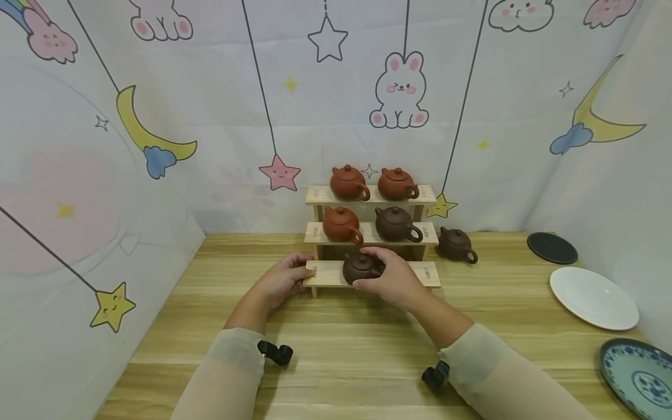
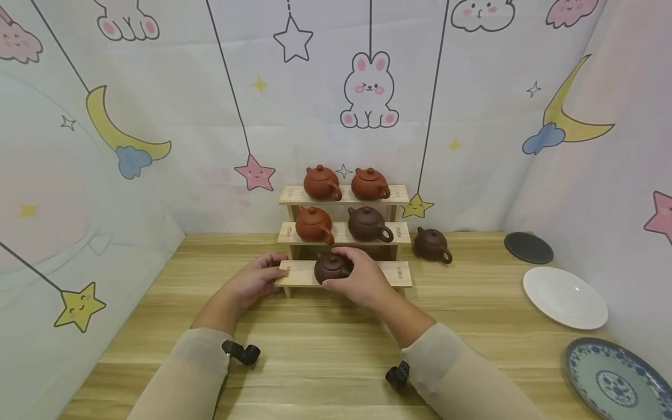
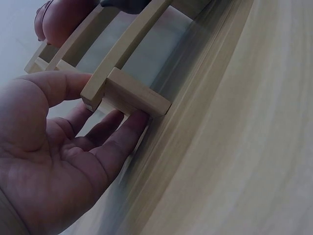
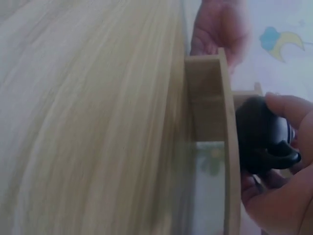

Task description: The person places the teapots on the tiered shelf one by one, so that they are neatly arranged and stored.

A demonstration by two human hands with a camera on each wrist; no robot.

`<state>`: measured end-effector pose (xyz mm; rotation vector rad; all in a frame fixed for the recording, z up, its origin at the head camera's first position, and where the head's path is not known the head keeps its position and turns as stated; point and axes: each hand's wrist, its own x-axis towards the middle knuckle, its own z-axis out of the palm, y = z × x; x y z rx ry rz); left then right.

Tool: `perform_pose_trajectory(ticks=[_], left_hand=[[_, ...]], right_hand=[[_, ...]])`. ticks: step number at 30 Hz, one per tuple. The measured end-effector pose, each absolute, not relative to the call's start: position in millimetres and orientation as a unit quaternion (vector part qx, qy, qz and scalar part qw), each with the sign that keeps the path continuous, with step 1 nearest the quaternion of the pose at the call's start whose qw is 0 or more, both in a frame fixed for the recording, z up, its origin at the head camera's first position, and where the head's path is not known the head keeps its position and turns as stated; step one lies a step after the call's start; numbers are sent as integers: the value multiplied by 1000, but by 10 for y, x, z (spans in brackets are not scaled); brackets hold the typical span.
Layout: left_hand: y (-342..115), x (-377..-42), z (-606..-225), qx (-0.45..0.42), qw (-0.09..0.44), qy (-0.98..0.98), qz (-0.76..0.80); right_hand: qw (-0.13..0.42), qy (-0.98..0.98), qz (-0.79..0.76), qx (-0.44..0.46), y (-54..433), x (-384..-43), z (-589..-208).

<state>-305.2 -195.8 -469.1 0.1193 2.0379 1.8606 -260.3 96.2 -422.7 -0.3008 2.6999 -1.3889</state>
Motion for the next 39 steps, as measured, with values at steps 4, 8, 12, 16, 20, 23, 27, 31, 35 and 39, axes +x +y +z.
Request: perform_pose_trajectory(ticks=[4, 8, 12, 16, 20, 23, 27, 31, 35, 39], left_hand=[[-1965, -3058, -4702, 47, 188, 724, 662], [-1968, -3048, -4699, 47, 188, 724, 663], [-1969, -3038, -4690, 43, 185, 725, 662], [-1972, -3038, -4686, 37, 186, 727, 660], [-1978, -3042, -4690, 41, 186, 729, 657], [-1975, -3053, -4701, 39, 186, 728, 659], [-1965, -3065, -4717, 42, 187, 725, 662], [-1963, -3066, -4734, 45, 189, 722, 664], [-1967, -3062, -4729, 40, 187, 723, 664], [-1972, -3062, -4719, 37, 184, 724, 664]], right_hand=[[40, 884, -455, -99, 917, -2618, -4232], [40, 885, -454, -100, 892, -2634, -4228], [43, 882, -458, -102, 895, -2646, -4225], [44, 873, -475, -101, 938, -2631, -4217], [41, 868, -484, -105, 1027, -2576, -4174], [45, 869, -482, -104, 1120, -2515, -4122], [45, 864, -490, -103, 1280, -2417, -4051], [22, 858, -502, -111, 1489, -2319, -3985], [-16, 865, -492, -101, 1756, -2253, -3918], [-57, 876, -472, -85, 2059, -2280, -3894]])
